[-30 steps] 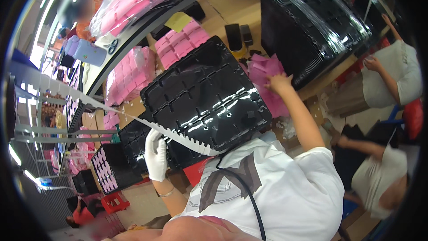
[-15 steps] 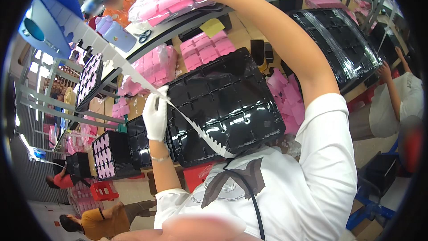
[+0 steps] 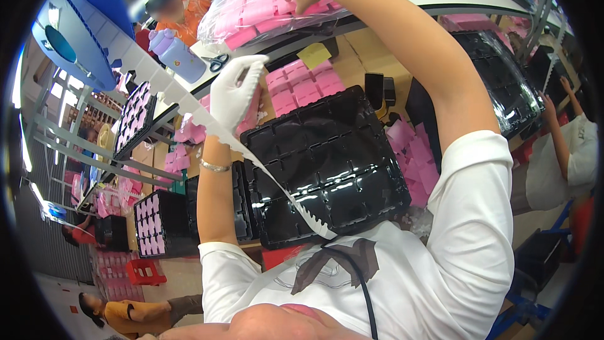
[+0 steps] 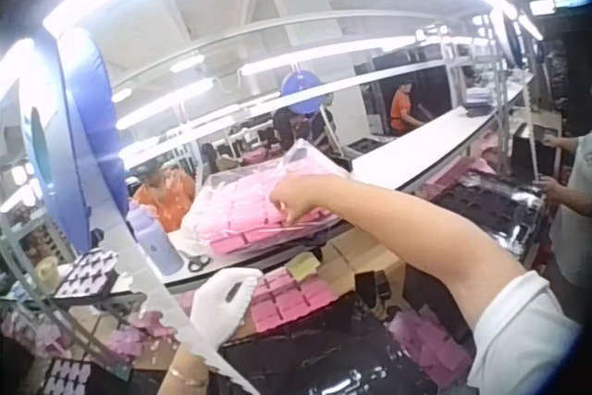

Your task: The person assembles industrial plastic trays by inserting pink foam components and applying adhesive strips by hand.

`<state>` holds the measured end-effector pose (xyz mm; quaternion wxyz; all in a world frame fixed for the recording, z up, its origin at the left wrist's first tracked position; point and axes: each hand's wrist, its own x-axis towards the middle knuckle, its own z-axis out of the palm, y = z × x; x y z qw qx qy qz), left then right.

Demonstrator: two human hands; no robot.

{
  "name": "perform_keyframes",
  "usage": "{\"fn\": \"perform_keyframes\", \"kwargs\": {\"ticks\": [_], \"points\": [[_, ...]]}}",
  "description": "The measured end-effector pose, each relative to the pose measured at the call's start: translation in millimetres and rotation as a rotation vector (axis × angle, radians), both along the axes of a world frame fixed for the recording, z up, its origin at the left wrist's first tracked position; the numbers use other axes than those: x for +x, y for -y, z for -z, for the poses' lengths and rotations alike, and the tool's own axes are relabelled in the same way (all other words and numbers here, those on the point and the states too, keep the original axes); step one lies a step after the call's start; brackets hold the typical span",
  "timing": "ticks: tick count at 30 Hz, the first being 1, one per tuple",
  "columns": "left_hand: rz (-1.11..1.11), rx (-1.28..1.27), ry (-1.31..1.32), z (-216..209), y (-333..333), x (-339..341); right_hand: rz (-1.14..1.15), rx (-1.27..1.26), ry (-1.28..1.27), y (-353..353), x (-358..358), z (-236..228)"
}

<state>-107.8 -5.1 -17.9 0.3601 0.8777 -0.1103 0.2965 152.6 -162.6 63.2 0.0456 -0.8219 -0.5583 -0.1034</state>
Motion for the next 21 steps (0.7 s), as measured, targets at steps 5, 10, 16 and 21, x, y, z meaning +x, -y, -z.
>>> {"fn": "perform_keyframes", "kwargs": {"ticks": [5,10,16,21], "points": [[0.077,0.006,-0.038,-3.7,22.4,18.5,-0.011,0.045,-0.037,8.0,8.8,0.4],[0.128,0.344,0.261,-2.0,31.2,76.7,0.047,0.456,0.086,-6.9,38.5,3.1],[-0.492,0.677,0.204,-17.0,15.5,142.8,-0.185,0.944,0.142,-9.7,-14.4,-13.5],[-0.480,0.688,-0.100,-18.0,-6.7,161.6,-0.263,0.993,0.302,31.9,-55.3,4.4]]}}
